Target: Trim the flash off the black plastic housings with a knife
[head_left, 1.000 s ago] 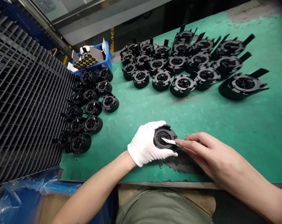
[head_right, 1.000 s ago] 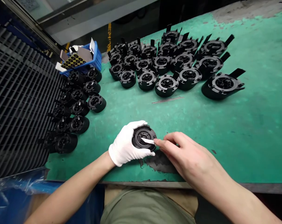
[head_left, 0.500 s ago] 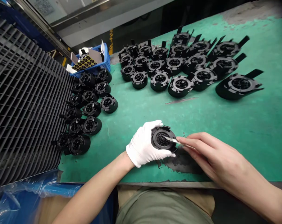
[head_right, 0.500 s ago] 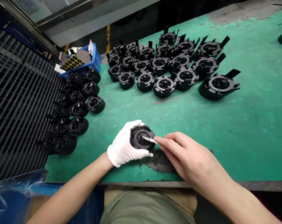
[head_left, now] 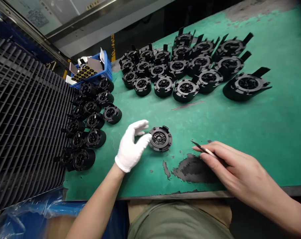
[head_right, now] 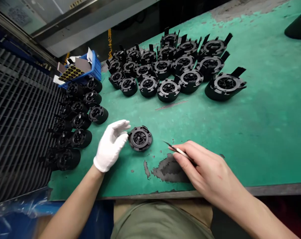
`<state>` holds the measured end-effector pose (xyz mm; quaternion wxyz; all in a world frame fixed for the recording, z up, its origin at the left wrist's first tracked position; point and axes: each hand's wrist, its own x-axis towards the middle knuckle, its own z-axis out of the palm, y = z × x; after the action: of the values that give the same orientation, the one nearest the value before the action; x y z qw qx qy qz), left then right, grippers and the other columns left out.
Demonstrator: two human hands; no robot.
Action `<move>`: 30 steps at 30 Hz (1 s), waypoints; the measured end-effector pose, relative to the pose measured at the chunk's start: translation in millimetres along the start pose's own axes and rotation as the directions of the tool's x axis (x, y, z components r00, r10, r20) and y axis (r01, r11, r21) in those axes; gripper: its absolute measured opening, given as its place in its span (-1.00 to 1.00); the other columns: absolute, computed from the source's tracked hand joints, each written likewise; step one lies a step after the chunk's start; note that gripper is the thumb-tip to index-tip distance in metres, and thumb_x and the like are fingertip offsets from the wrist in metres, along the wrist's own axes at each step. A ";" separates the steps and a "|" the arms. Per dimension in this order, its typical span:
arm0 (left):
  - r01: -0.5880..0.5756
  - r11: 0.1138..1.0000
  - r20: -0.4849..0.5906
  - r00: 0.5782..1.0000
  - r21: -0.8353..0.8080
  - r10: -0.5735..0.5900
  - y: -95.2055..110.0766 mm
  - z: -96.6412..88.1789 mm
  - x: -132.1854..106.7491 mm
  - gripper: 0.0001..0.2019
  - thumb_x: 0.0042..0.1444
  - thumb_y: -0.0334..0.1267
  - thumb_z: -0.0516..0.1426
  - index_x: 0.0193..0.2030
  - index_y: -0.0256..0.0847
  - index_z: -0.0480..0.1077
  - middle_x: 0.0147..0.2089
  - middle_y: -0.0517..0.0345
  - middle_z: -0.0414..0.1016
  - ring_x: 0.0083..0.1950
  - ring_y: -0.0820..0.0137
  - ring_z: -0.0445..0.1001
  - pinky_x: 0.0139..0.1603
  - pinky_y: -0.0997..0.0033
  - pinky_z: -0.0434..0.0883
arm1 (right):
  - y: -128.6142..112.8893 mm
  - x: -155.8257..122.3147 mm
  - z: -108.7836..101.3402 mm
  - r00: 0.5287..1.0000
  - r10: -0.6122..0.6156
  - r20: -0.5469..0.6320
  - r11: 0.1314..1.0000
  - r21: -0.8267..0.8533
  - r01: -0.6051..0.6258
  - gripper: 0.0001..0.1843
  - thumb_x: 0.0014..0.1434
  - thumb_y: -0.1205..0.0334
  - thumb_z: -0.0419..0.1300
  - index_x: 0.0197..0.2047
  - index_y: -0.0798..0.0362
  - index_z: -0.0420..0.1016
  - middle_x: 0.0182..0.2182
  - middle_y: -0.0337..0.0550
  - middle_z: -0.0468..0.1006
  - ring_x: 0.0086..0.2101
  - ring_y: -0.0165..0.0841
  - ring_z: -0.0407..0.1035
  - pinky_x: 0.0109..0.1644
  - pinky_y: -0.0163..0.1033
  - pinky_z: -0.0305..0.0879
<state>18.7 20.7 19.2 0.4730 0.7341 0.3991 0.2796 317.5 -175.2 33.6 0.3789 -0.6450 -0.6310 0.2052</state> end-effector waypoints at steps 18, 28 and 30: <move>-0.258 0.941 0.397 0.904 0.218 0.156 6.5 26.5 8.7 0.27 0.22 0.22 0.73 0.89 -0.02 0.27 0.78 -0.35 0.60 0.82 -0.37 0.61 0.93 -0.49 0.54 | 24.5 -9.3 -12.8 0.991 -0.135 0.022 0.974 -0.180 0.136 -0.62 0.81 0.12 0.27 0.54 -0.31 0.68 0.19 -0.21 0.97 -0.06 -0.08 0.92 -0.05 -0.03 0.83; -0.270 0.924 0.379 0.912 0.271 0.155 -20.4 37.0 6.6 0.51 0.04 0.31 0.82 0.92 -0.14 0.18 0.77 -0.52 0.59 0.80 -0.45 0.62 0.89 -0.55 0.57 | 33.9 -4.4 -0.9 0.978 -0.145 0.147 0.936 -0.299 0.184 -0.56 0.85 -0.01 0.21 0.58 -0.19 0.72 -0.01 -0.11 0.90 -0.23 -0.18 0.79 -0.21 -0.08 0.61; -0.282 0.917 0.378 0.911 0.284 0.163 -21.6 38.4 6.7 0.50 0.03 0.33 0.82 0.91 -0.15 0.20 0.77 -0.53 0.59 0.80 -0.46 0.63 0.89 -0.56 0.57 | 37.4 -4.8 -3.8 0.982 -0.091 0.167 0.943 -0.302 0.139 -0.51 0.85 -0.08 0.18 0.60 -0.23 0.74 -0.03 -0.07 0.89 -0.25 -0.15 0.76 -0.21 -0.07 0.59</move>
<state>45.5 13.4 -15.6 0.3697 0.8819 0.2634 0.1275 344.4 -177.6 6.9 0.2345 -0.6416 -0.7189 0.1284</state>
